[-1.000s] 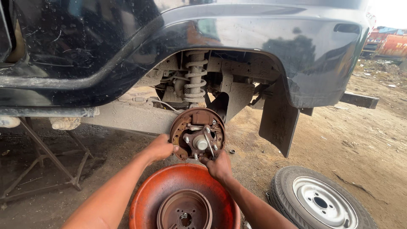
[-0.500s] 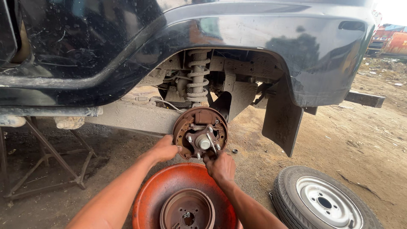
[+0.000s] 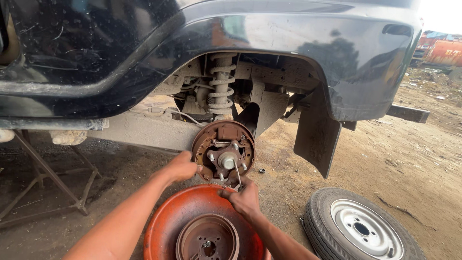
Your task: The person uses a screwdriver to pry and remove brake shoes from a vehicle's drum brake assembly. The removed parts are placed into a red basin on the ground. The vehicle is supported by a jack stand in an outdoor setting.
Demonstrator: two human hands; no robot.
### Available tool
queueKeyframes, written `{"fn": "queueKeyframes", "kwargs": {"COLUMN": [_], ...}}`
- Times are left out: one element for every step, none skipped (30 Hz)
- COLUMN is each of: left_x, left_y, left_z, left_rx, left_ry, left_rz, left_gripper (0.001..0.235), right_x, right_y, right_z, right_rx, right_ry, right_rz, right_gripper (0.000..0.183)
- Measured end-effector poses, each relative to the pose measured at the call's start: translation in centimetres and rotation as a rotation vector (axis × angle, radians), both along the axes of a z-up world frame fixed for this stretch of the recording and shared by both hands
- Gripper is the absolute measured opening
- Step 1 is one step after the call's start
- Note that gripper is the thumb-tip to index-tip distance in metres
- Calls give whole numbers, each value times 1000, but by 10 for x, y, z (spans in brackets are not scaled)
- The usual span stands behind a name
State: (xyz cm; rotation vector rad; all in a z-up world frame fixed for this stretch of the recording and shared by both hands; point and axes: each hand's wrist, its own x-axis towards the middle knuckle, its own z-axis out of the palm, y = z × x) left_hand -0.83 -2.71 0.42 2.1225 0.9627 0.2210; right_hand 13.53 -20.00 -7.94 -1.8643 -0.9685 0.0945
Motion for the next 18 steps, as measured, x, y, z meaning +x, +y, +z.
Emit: {"fn": "queueKeyframes", "kwargs": {"left_x": [0, 0, 2, 4, 5, 5, 4, 3, 4, 3, 0, -2, -1, -1, -1, -1, -1, -1], "left_y": [1, 1, 1, 3, 5, 5, 5, 6, 5, 4, 4, 3, 4, 7, 11, 13, 15, 15], "left_z": [-2, -3, -4, -4, -5, -7, -8, -8, -5, -3, 0, 1, 2, 3, 2, 0, -3, -4], "left_rx": [-8, -16, -22, -58, -97, -136, -113, -91, -66, -65, -66, -67, -120, -173, -224, -238, -254, -271], "left_ry": [2, 4, 4, -12, -21, -30, -36, -41, -50, -6, 39, 85, 41, -3, -47, -73, -98, -123], "left_rz": [-1, -1, -5, -8, -11, -14, -22, -30, -39, -34, -29, -25, -68, -112, -153, -160, -167, -174], "left_gripper": [70, 73, 77, 76, 75, 74, 74, 73, 73, 68, 64, 61, 56, 51, 47, 44, 42, 39], "right_x": [-4, -10, -16, -21, -26, -27, -28, -29, -27, -24, -23, -21, -20, -20, -23, -25, -26, -27], "right_y": [-4, -5, -4, -4, -4, -2, -1, -2, -1, 0, 1, 3, 6, 7, 8, 9, 7, 4], "right_z": [2, 4, 6, 7, 9, 12, 15, 15, 16, 16, 14, 12, 10, 7, 3, 2, 1, 1], "right_rx": [12, -11, -32, -53, -104, -156, -205, -201, -194, -187, -216, -245, -273, -193, -112, -32, -51, -69], "right_ry": [16, 65, 112, 158, 225, 291, 356, 297, 234, 171, 210, 249, 286, 241, 198, 154, 203, 252], "right_rz": [30, -9, -50, -92, -110, -128, -147, -151, -154, -158, -192, -225, -256, -269, -278, -287, -261, -235], "right_gripper": [43, 43, 42, 42, 43, 44, 46, 44, 42, 41, 39, 37, 37, 39, 41, 43, 43, 42]}}
